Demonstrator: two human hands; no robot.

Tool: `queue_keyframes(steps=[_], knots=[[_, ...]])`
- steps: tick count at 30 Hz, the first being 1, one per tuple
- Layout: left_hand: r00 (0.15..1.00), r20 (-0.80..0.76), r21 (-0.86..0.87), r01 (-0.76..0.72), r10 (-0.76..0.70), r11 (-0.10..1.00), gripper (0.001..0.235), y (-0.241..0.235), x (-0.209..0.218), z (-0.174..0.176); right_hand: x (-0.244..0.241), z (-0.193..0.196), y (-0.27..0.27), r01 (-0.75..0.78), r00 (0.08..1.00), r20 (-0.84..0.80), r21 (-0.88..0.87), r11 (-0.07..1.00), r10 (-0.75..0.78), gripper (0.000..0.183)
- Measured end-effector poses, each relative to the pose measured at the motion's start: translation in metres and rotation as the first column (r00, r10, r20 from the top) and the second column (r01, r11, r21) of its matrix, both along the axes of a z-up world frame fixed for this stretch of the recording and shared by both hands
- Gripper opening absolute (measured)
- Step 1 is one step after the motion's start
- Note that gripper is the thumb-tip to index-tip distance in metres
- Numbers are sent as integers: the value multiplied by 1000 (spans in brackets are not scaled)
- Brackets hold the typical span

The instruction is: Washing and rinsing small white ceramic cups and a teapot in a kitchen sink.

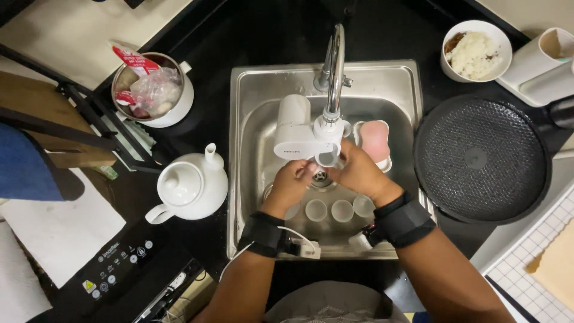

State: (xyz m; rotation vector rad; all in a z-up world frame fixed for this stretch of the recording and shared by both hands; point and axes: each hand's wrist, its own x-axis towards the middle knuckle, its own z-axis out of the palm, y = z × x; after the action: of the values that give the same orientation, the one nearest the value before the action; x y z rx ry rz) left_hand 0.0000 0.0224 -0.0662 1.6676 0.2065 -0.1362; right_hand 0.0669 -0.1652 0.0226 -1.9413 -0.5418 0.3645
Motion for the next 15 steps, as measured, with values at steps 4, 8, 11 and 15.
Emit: queue_keyframes(steps=[4,8,11,15], knots=[[991,125,-52,59,-52,997,43,4,0,14,5,12,-1,-84,992,-89,23,996,86,74],[945,226,-131,269,-235,954,57,4,4,26,11,5,-1,-168,970,-167,71,983,178,70],[941,206,-278,319,-268,906,61,4,7,26,19,-6,-4,-182,943,-259,131,975,211,69],[956,114,-375,295,-272,879,55,5,5,2,17,-9,2,-115,934,-265,417,902,242,63]])
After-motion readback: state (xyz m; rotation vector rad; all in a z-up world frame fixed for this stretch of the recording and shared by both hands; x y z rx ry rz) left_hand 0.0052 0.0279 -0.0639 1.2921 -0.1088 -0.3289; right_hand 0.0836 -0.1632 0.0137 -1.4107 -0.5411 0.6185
